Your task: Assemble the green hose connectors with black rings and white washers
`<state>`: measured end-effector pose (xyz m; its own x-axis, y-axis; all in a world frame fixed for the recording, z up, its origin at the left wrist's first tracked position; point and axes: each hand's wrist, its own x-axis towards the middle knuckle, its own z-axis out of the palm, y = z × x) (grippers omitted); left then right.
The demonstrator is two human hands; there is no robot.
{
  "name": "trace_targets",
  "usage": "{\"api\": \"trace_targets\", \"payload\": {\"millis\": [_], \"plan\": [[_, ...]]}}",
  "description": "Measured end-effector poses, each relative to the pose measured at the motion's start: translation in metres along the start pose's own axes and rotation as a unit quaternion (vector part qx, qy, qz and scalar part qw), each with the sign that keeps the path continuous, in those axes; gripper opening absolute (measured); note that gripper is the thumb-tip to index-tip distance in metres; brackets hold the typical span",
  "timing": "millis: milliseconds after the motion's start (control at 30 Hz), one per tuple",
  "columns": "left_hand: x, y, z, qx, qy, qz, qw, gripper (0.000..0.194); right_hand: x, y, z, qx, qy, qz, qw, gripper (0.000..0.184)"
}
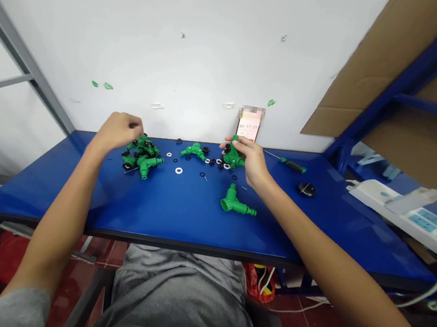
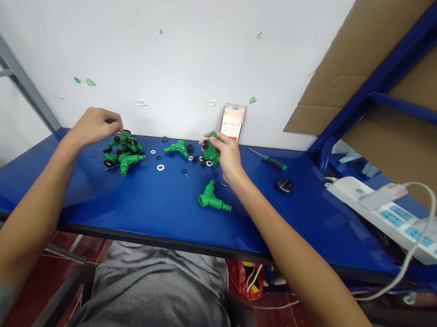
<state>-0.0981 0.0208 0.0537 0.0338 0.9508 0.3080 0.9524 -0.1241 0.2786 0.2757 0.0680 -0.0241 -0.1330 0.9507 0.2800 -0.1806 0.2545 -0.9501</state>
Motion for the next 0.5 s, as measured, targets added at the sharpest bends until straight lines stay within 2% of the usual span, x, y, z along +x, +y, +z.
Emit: {"api": "trace_targets", "payload": {"millis": [67,133,267,333,400,500], "plan": [[-0.003,-0.019,-0.021,-0.018,-0.084,-0.048,0.995,0.025,0.0,0.0,0.0,0.0,0.003,0.001,1.0,0.022],[-0.008,-0.03,-0.032,-0.029,-0.188,-0.072,0.979,0.023,0.0,0.001,0.001,0.0,0.001,0.003,1.0,0.02],[-0.016,-0.022,-0.027,-0.092,-0.329,-0.052,0.938,0.029,-0.003,0.003,0.006,-0.008,-0.008,0.002,1.0,0.021],[-0.018,-0.013,-0.017,-0.045,-0.357,-0.087,0.929,0.027,-0.005,0.003,0.008,-0.02,-0.015,0.001,1.0,0.022],[-0.02,-0.007,-0.009,-0.011,-0.341,-0.124,0.932,0.023,-0.007,0.003,0.01,-0.021,-0.022,0.006,1.0,0.025],[-0.019,-0.008,0.0,0.0,-0.331,-0.123,0.936,0.024,-0.009,0.002,0.011,-0.042,-0.038,0.004,0.998,0.028]]}}
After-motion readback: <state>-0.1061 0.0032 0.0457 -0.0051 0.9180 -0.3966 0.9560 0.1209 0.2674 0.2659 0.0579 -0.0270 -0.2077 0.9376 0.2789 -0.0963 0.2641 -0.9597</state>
